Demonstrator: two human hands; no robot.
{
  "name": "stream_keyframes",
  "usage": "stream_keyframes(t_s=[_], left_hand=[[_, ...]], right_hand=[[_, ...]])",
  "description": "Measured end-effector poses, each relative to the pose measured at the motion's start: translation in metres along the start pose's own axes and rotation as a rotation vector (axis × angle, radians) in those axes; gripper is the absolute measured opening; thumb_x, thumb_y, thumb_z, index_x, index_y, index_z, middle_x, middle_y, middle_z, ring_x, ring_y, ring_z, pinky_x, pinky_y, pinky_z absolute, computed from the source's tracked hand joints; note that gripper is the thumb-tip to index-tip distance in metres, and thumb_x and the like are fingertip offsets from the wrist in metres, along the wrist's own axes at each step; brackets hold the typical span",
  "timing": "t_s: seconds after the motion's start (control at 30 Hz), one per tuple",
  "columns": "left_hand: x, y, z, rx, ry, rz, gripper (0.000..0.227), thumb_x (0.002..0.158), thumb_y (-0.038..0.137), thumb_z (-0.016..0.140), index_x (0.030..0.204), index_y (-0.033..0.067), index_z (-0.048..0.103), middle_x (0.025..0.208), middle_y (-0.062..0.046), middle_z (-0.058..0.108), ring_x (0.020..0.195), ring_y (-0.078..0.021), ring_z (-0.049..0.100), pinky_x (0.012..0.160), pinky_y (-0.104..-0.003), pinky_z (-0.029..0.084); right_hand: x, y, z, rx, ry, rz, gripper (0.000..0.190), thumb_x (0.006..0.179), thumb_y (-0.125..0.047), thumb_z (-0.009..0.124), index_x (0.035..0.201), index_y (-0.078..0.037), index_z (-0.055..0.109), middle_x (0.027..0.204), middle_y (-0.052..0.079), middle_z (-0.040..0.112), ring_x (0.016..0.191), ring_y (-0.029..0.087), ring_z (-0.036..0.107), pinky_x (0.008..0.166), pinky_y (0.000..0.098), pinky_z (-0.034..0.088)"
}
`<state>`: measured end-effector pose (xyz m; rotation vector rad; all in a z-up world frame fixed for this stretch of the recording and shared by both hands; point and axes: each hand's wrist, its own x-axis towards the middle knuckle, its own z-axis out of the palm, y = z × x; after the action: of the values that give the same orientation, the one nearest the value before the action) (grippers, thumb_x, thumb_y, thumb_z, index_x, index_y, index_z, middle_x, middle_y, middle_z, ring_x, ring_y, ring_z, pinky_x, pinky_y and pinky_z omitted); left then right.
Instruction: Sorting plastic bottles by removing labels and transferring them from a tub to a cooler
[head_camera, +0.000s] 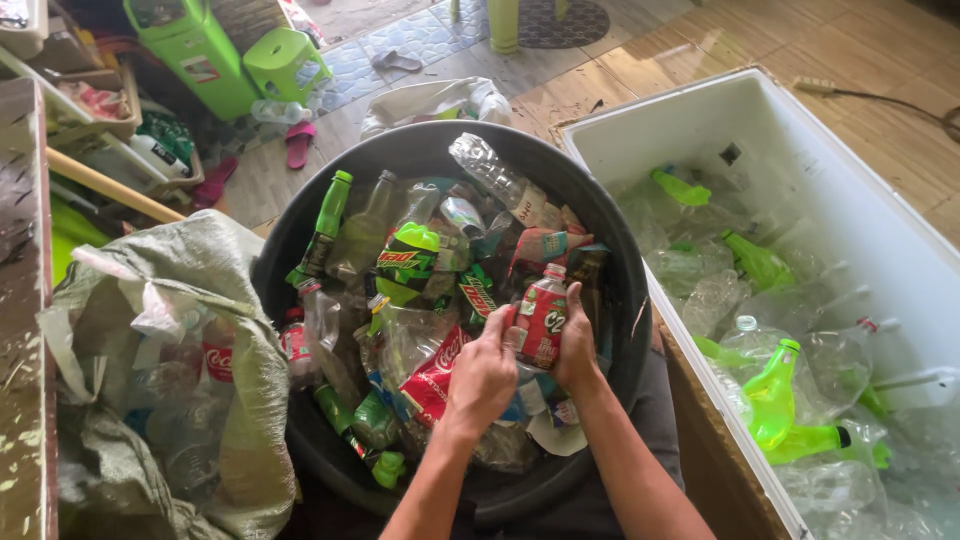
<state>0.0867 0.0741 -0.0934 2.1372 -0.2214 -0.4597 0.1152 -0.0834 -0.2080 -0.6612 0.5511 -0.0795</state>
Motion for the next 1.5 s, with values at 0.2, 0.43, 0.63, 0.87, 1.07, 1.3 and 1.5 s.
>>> stream_keyframes(t_s=[0.2, 0.43, 0.63, 0.87, 1.07, 1.3, 1.5], left_hand=[[0.022, 0.007, 0.034, 0.211, -0.085, -0.014, 0.033, 0.103, 0.037, 0.031, 0.129, 0.0208, 0.045, 0.114, -0.025, 0.070, 0.105, -0.0516, 0.068, 0.092, -0.065, 0.051], [0.035, 0.002, 0.050, 0.333, -0.047, -0.041, 0.033, 0.104, 0.040, 0.027, 0.116, 0.0171, 0.046, 0.102, -0.023, 0.072, 0.098, -0.0498, 0.071, 0.086, -0.063, 0.053], [0.036, 0.010, 0.052, 0.404, -0.062, -0.075, 0.034, 0.103, 0.033, 0.026, 0.118, 0.0089, 0.045, 0.097, -0.029, 0.072, 0.097, -0.0527, 0.070, 0.086, -0.065, 0.053], [0.041, 0.003, 0.060, 0.446, -0.045, -0.064, 0.034, 0.103, 0.033, 0.028, 0.116, 0.0075, 0.046, 0.092, -0.028, 0.072, 0.094, -0.0523, 0.071, 0.083, -0.064, 0.055], [0.039, 0.005, 0.061, 0.451, -0.044, -0.065, 0.033, 0.103, 0.030, 0.028, 0.114, 0.0044, 0.047, 0.092, -0.030, 0.072, 0.096, -0.0529, 0.071, 0.084, -0.064, 0.055], [0.039, 0.002, 0.062, 0.434, -0.043, -0.066, 0.035, 0.103, 0.030, 0.029, 0.115, 0.0027, 0.047, 0.094, -0.031, 0.071, 0.098, -0.0533, 0.070, 0.085, -0.064, 0.055], [0.037, 0.005, 0.063, 0.429, -0.045, -0.068, 0.036, 0.103, 0.028, 0.028, 0.117, 0.0005, 0.046, 0.096, -0.033, 0.071, 0.099, -0.0541, 0.070, 0.086, -0.065, 0.054]], right_hand=[[-0.006, -0.004, 0.007, -0.007, 0.065, -0.042, 0.066, 0.094, -0.070, 0.053, 0.081, -0.007, 0.069, 0.064, 0.013, 0.070, 0.048, 0.020, 0.068, 0.050, 0.0332, 0.057], [-0.016, -0.010, 0.015, -0.003, 0.061, -0.023, 0.061, 0.095, -0.066, 0.056, 0.076, -0.009, 0.067, 0.061, 0.009, 0.068, 0.043, 0.016, 0.064, 0.044, 0.0280, 0.051], [-0.025, -0.014, 0.015, -0.035, 0.080, -0.039, 0.059, 0.095, -0.064, 0.059, 0.072, -0.010, 0.065, 0.058, 0.009, 0.066, 0.039, 0.015, 0.061, 0.040, 0.0274, 0.048], [-0.010, -0.005, -0.003, -0.104, 0.112, -0.046, 0.056, 0.096, -0.062, 0.060, 0.073, -0.011, 0.065, 0.058, 0.007, 0.065, 0.040, 0.014, 0.059, 0.038, 0.0255, 0.045], [-0.012, -0.006, 0.001, -0.115, 0.143, -0.049, 0.054, 0.096, -0.059, 0.062, 0.074, -0.010, 0.066, 0.060, 0.008, 0.066, 0.042, 0.014, 0.060, 0.040, 0.0263, 0.046], [-0.012, -0.005, 0.003, -0.075, 0.160, -0.040, 0.053, 0.096, -0.057, 0.064, 0.077, -0.007, 0.067, 0.062, 0.010, 0.066, 0.045, 0.015, 0.062, 0.045, 0.0276, 0.049], [-0.012, -0.003, 0.002, -0.057, 0.167, -0.029, 0.052, 0.095, -0.056, 0.065, 0.077, -0.007, 0.068, 0.063, 0.010, 0.067, 0.046, 0.015, 0.062, 0.046, 0.0279, 0.049]])
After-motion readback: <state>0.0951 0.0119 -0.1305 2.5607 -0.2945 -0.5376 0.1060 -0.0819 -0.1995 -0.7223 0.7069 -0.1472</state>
